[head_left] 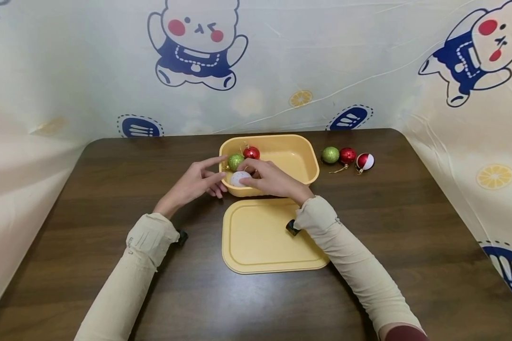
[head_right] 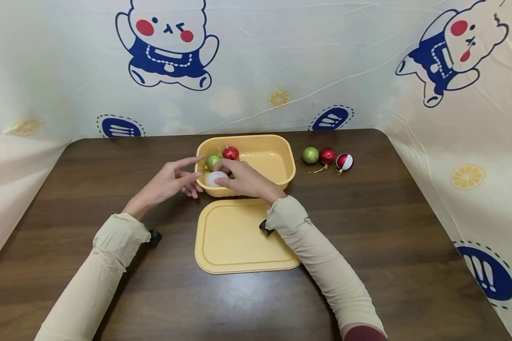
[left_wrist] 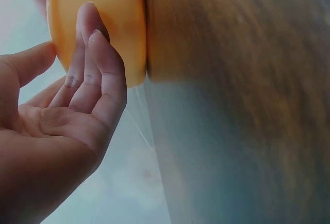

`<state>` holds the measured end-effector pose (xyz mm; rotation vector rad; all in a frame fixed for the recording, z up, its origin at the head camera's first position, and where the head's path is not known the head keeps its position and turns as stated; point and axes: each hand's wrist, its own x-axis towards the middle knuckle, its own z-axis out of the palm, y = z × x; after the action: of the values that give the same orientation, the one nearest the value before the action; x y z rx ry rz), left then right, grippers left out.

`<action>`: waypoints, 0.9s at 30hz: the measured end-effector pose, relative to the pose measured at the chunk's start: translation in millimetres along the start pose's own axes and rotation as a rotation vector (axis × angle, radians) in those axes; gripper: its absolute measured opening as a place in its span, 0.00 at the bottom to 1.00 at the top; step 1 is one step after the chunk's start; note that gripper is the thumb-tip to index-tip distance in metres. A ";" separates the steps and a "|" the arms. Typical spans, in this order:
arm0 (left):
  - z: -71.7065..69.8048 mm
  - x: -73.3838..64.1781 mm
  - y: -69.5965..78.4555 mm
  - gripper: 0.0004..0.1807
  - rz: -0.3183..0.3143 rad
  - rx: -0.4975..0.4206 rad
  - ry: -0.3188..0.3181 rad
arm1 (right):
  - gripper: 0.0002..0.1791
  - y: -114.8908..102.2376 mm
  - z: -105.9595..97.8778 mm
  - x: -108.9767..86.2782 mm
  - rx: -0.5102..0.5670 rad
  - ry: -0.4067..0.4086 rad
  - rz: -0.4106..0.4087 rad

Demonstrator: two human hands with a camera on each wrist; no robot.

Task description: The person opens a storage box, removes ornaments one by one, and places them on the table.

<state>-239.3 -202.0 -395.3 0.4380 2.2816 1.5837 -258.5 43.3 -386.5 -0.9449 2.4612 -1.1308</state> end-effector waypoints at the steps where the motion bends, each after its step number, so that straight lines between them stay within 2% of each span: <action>1: -0.4 -0.6 -0.2 0.30 0.000 0.003 0.002 | 0.15 0.2 -0.1 0.2 0.016 0.000 -0.005; 7: -2.2 -3.8 -0.6 0.30 -0.017 0.012 0.004 | 0.19 -1.3 -3.3 1.4 0.083 0.037 -0.064; 14: -3.9 -4.3 -1.8 0.30 -0.022 0.006 0.007 | 0.20 -4.0 -12.0 -0.7 0.091 0.121 -0.032; 22: -4.7 -4.9 -2.9 0.31 -0.030 0.000 0.004 | 0.20 -4.7 -23.1 -5.7 0.165 0.144 -0.027; 27: -1.8 -2.1 0.3 0.31 -0.019 -0.010 -0.005 | 0.23 -4.8 -32.9 -12.4 0.133 0.166 -0.037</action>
<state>-238.1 -204.3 -394.3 0.4164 2.2660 1.5823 -263.1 68.0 -361.5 -0.8941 2.4668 -1.4187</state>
